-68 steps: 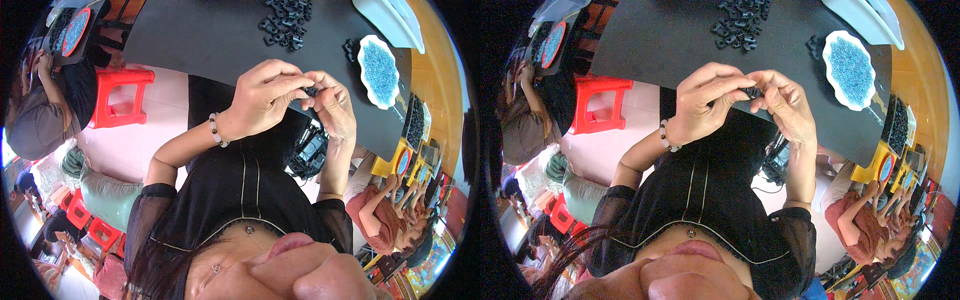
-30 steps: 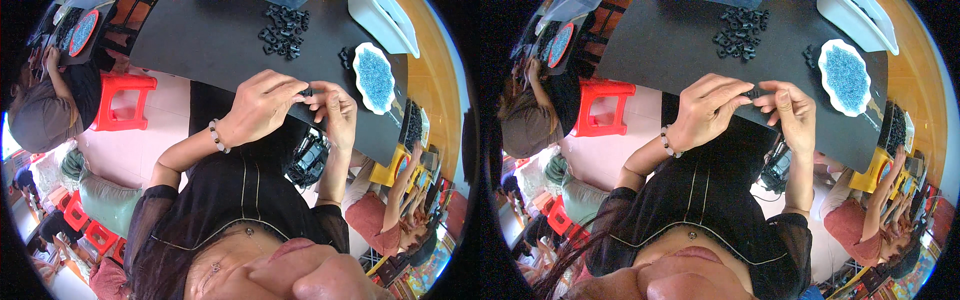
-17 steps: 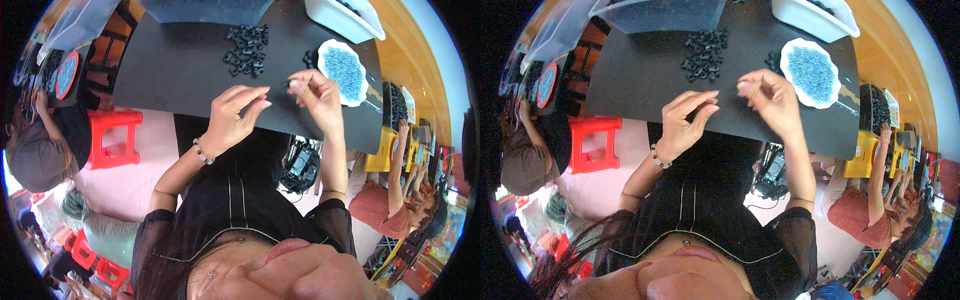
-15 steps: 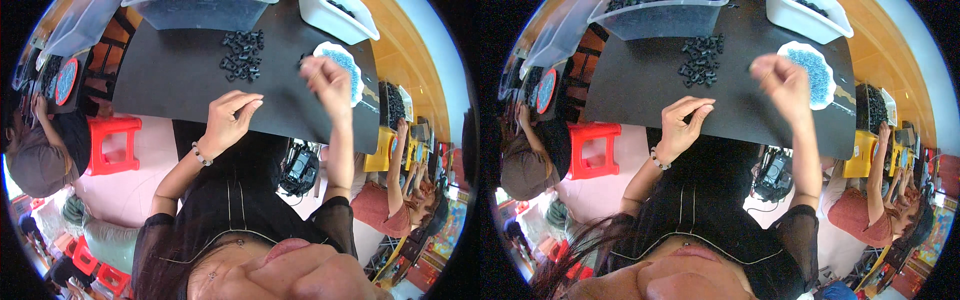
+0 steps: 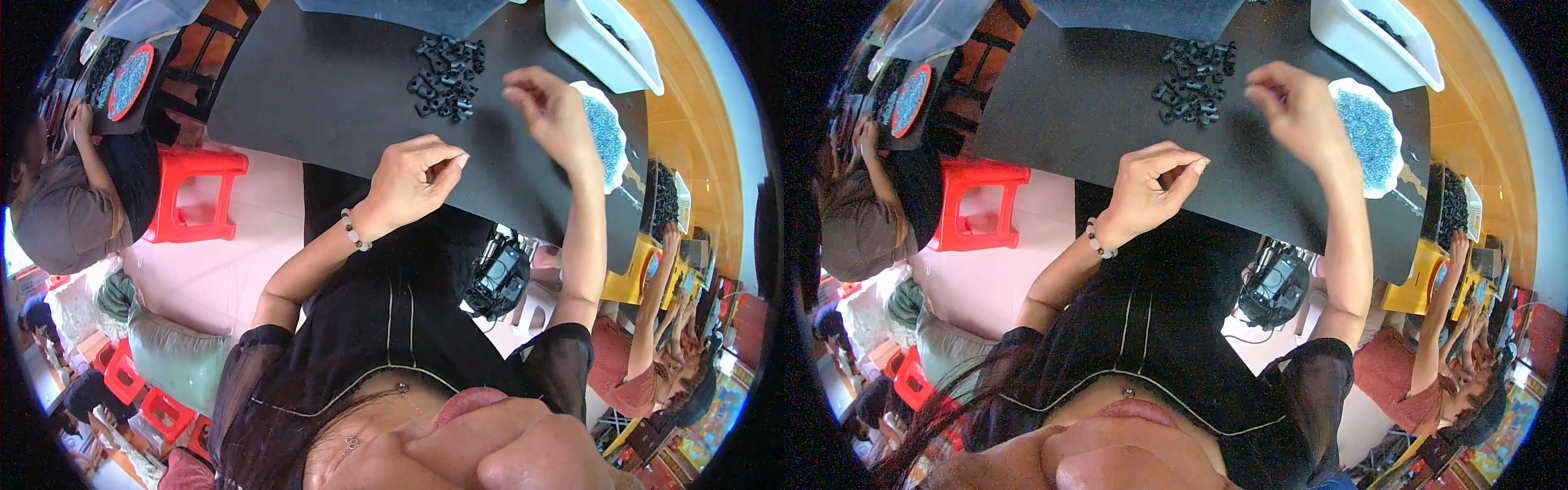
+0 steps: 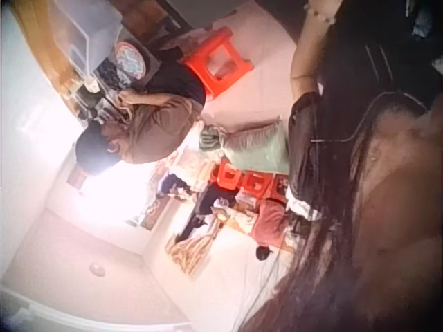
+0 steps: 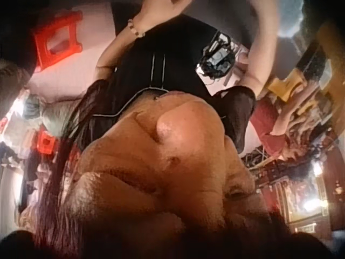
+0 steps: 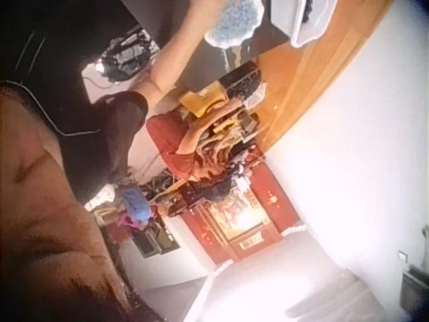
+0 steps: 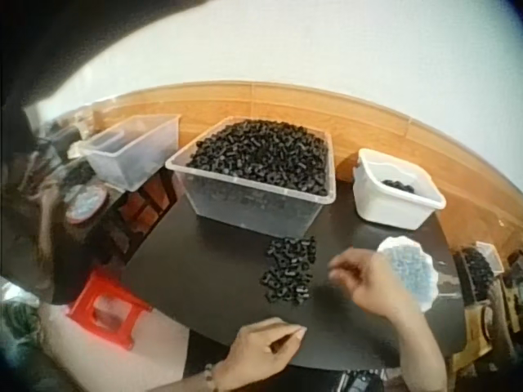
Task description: Assembling small black plastic components by hand at a workshop table.
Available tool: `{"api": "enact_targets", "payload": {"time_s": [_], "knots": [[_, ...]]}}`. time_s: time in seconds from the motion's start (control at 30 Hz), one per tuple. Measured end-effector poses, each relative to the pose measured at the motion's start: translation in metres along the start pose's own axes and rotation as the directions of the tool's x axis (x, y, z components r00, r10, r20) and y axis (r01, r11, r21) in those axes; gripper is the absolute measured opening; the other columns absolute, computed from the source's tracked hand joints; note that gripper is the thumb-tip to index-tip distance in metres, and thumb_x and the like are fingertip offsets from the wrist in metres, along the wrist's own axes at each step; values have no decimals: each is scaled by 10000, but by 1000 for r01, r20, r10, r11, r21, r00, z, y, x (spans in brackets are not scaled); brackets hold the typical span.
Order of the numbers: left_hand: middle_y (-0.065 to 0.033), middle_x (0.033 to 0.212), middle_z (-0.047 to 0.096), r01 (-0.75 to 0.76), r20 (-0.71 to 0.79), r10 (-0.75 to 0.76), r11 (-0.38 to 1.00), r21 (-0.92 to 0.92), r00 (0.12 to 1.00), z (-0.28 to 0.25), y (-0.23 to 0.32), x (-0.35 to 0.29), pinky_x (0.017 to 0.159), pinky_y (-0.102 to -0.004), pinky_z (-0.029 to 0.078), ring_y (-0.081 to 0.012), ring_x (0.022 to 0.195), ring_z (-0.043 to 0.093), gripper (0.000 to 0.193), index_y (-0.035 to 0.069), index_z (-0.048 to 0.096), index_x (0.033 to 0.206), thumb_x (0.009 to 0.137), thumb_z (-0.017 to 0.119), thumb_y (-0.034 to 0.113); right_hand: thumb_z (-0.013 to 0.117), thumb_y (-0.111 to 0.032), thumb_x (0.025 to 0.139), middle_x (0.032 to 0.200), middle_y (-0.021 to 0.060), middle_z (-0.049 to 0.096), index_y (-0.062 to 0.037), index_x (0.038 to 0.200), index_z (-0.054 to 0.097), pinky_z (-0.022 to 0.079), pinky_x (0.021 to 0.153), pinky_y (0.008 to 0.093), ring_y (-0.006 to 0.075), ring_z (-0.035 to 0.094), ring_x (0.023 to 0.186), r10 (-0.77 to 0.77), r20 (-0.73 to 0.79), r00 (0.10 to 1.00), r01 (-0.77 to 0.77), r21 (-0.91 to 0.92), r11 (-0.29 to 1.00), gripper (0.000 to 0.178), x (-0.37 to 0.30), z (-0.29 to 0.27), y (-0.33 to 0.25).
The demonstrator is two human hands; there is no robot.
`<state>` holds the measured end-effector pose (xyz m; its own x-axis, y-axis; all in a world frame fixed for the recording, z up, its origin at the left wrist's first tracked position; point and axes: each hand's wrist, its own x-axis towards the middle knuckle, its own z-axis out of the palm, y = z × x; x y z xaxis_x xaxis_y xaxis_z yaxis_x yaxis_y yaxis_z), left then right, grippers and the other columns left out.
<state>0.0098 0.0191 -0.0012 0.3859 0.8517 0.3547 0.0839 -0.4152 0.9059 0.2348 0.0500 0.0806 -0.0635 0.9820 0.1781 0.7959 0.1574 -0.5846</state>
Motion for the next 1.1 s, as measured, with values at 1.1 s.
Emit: {"api": "enact_targets", "payload": {"time_s": [1.1], "knots": [[-90,976,684,-241,-134,230,968,-71,964,-7,8,-5,701,-273,537,-171,822,663,213,51,739,1026,814,752,53,677,-157,921,813,-13,635,-52,1033,624,431,605,197,54,561,691,36,438,898,-430,857,285,162,-62,50,-20]]}}
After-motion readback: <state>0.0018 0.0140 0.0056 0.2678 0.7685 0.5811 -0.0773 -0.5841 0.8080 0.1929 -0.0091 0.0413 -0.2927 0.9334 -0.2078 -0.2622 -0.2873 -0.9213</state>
